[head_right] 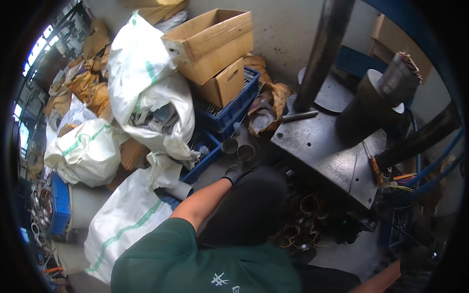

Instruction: The person trims wires on motor stators with a tool, cleans the internal surface of a stator using a pick, and then uses a hydraulic press to assemble the stator components.

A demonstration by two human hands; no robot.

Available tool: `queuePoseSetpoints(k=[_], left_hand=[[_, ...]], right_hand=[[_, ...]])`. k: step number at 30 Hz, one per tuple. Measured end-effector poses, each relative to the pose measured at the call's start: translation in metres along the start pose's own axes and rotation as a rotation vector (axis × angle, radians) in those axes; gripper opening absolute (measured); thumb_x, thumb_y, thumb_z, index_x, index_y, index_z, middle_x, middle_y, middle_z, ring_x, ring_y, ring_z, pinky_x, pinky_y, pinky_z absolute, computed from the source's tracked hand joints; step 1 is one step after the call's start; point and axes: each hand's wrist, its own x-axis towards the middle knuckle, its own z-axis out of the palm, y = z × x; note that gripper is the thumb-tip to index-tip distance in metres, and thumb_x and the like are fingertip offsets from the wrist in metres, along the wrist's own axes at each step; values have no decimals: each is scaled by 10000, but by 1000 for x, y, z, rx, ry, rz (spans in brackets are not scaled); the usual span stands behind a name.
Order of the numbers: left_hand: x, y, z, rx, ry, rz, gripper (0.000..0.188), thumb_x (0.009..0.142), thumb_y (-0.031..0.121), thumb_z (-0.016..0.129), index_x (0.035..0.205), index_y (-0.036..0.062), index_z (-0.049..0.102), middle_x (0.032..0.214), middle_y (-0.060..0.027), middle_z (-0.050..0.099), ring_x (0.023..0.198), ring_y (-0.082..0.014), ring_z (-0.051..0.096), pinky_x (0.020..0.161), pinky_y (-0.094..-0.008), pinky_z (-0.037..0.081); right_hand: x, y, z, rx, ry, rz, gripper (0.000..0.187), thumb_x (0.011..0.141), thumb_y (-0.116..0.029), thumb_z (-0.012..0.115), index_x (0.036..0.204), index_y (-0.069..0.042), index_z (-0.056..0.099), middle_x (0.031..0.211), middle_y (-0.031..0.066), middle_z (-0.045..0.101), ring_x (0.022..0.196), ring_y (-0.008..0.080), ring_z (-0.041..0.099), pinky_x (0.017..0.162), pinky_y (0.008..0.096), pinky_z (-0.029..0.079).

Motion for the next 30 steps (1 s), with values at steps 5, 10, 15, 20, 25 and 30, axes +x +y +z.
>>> queuePoseSetpoints(k=[5,10,15,20,25,30], left_hand=[[59,-9,13,174,74,-13,750,826,740,749,1238,115,775,1207,-246,760,1128,-430,732,978,-520,568],[62,-83,23,83,541,199,685,835,613,836,1225,56,754,1106,-211,786,1013,-367,752,889,-483,585],[4,-93,-65,-279,353,113,453,885,443,876,1034,33,756,922,-101,747,803,-200,666,736,-409,551],[-50,20,-195,-1302,146,385,528,980,503,733,1272,64,712,1202,-115,754,1108,-280,711,993,-463,559],[-101,198,-268,-1596,-188,699,797,957,580,720,1542,85,498,1515,-130,580,1377,-339,568,1172,-538,455],[-142,347,-233,-1580,-442,789,738,966,418,778,1549,97,459,1438,-125,606,1365,-336,571,1207,-540,438]], right_hand=[[-12,12,-9,-58,-56,14,358,1108,-180,561,1434,-32,549,1342,171,668,1133,250,707,964,395,593],[-15,-5,-4,413,-91,311,503,1087,-91,612,1548,-47,414,1323,190,671,1028,230,739,922,347,605],[-9,-23,-7,722,-71,467,618,1065,-76,613,1619,-89,339,1387,194,615,1082,199,713,950,345,595],[-3,-38,-13,758,-88,525,720,1026,11,572,1671,-117,281,1425,180,575,1088,160,681,987,340,577],[-1,-45,-15,720,-85,451,766,1009,45,552,1694,-120,251,1389,133,572,1040,116,607,970,311,551],[-4,-47,-12,729,-89,522,768,1001,56,550,1689,-126,260,1379,124,554,1000,128,582,966,318,527]])
